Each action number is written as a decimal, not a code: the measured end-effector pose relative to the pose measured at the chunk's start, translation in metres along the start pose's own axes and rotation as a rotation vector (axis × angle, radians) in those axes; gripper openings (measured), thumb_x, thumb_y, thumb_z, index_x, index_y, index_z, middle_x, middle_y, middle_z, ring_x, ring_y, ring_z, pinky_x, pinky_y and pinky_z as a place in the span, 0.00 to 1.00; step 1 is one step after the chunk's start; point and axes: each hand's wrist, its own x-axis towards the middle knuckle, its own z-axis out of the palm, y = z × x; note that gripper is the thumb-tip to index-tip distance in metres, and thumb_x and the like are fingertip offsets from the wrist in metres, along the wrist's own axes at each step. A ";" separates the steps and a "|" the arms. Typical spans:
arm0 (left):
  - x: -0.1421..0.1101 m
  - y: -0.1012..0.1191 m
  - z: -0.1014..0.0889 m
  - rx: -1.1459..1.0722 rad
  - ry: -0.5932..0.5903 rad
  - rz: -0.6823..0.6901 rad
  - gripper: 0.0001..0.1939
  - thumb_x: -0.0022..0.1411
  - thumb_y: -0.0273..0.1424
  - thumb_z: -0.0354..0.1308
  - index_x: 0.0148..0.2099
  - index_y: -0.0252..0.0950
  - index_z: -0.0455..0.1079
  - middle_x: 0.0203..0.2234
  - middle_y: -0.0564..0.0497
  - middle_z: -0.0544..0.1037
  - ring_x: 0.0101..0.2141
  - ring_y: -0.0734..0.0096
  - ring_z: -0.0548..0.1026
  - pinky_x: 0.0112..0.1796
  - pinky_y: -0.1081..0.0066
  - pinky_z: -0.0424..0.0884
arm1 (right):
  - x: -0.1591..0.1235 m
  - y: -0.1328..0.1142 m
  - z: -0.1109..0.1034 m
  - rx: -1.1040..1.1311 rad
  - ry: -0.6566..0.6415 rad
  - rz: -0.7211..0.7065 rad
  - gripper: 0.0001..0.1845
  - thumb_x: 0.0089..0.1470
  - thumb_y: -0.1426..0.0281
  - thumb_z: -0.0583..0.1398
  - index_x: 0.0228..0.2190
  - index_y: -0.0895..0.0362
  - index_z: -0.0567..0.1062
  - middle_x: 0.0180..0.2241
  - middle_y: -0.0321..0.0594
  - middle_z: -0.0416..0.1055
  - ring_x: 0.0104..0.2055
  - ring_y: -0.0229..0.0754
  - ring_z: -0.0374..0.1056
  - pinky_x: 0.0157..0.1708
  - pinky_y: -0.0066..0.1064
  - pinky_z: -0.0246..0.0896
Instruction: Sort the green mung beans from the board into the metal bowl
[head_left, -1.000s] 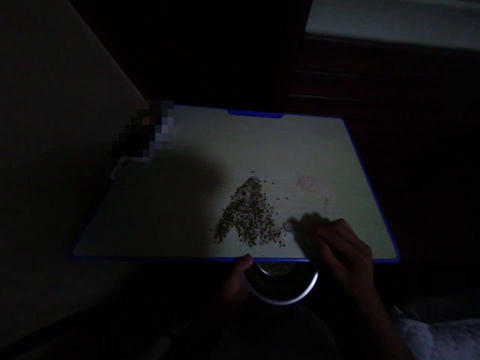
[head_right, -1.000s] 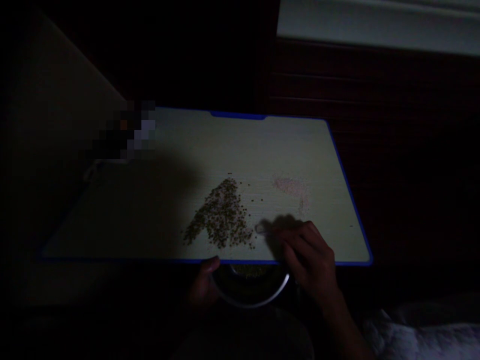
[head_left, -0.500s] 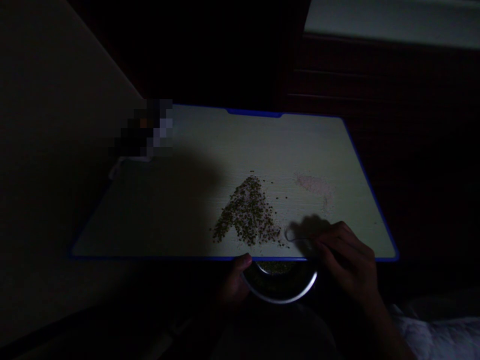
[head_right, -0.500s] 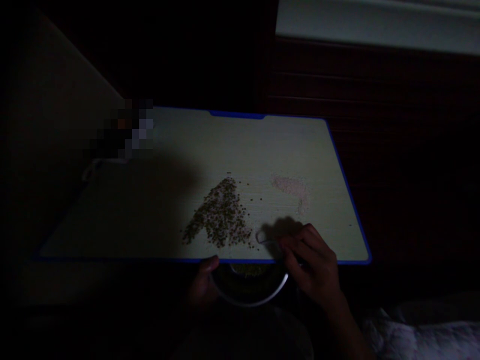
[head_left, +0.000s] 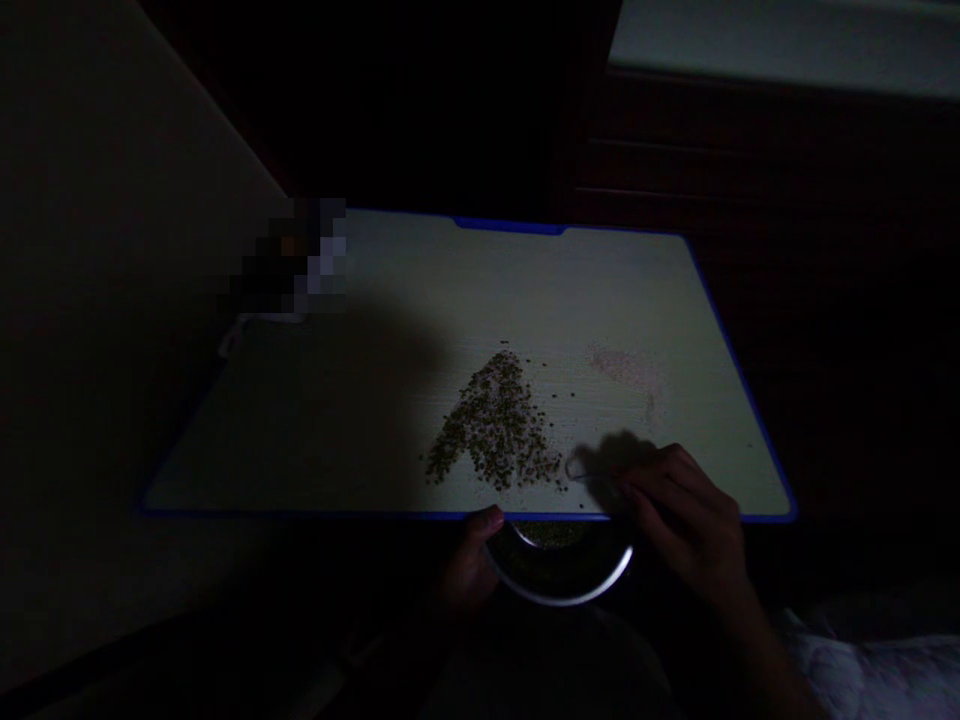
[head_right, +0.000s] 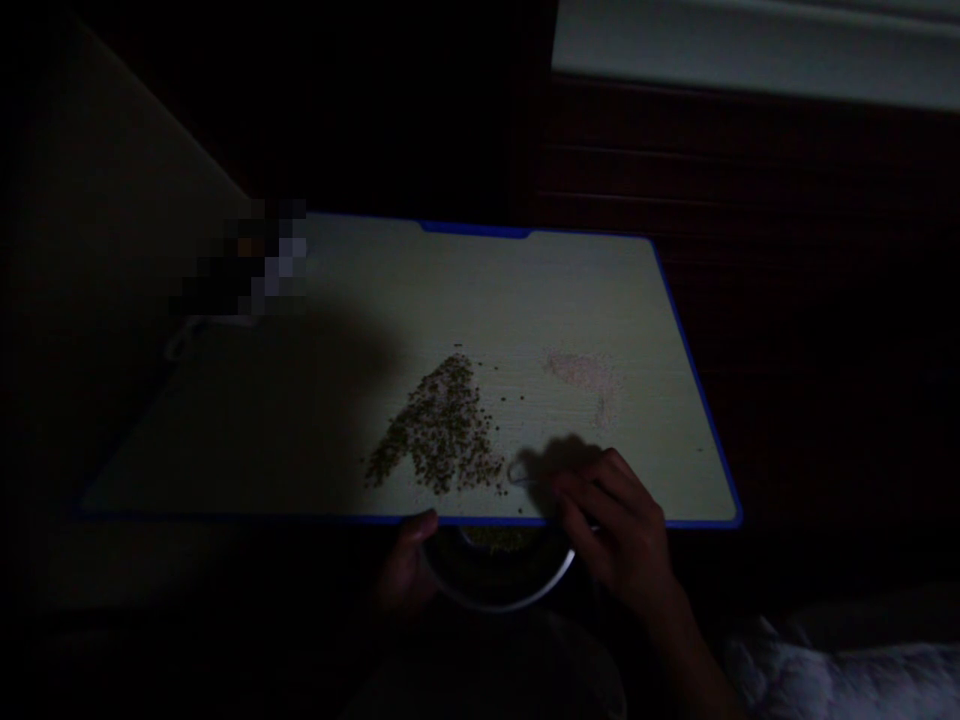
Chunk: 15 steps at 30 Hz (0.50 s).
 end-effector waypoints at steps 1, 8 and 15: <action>0.000 0.000 0.000 0.002 -0.002 -0.003 0.26 0.63 0.30 0.61 0.63 0.35 0.73 0.47 0.45 0.86 0.58 0.48 0.76 0.68 0.50 0.53 | 0.000 0.001 0.000 -0.012 0.009 0.009 0.14 0.58 0.78 0.63 0.45 0.52 0.80 0.34 0.40 0.77 0.35 0.43 0.69 0.33 0.38 0.65; -0.002 0.001 0.006 0.003 -0.002 -0.008 0.25 0.63 0.30 0.62 0.61 0.36 0.74 0.47 0.45 0.87 0.57 0.47 0.77 0.68 0.48 0.54 | 0.002 -0.002 -0.002 0.051 -0.025 -0.034 0.16 0.58 0.80 0.63 0.45 0.51 0.79 0.34 0.40 0.76 0.36 0.43 0.69 0.32 0.39 0.66; -0.002 0.003 0.006 0.013 0.014 -0.010 0.20 0.62 0.31 0.63 0.55 0.34 0.78 0.43 0.44 0.88 0.55 0.47 0.79 0.67 0.49 0.55 | 0.002 -0.002 -0.002 0.065 -0.045 -0.077 0.17 0.57 0.82 0.63 0.45 0.53 0.78 0.34 0.40 0.75 0.35 0.43 0.69 0.33 0.40 0.66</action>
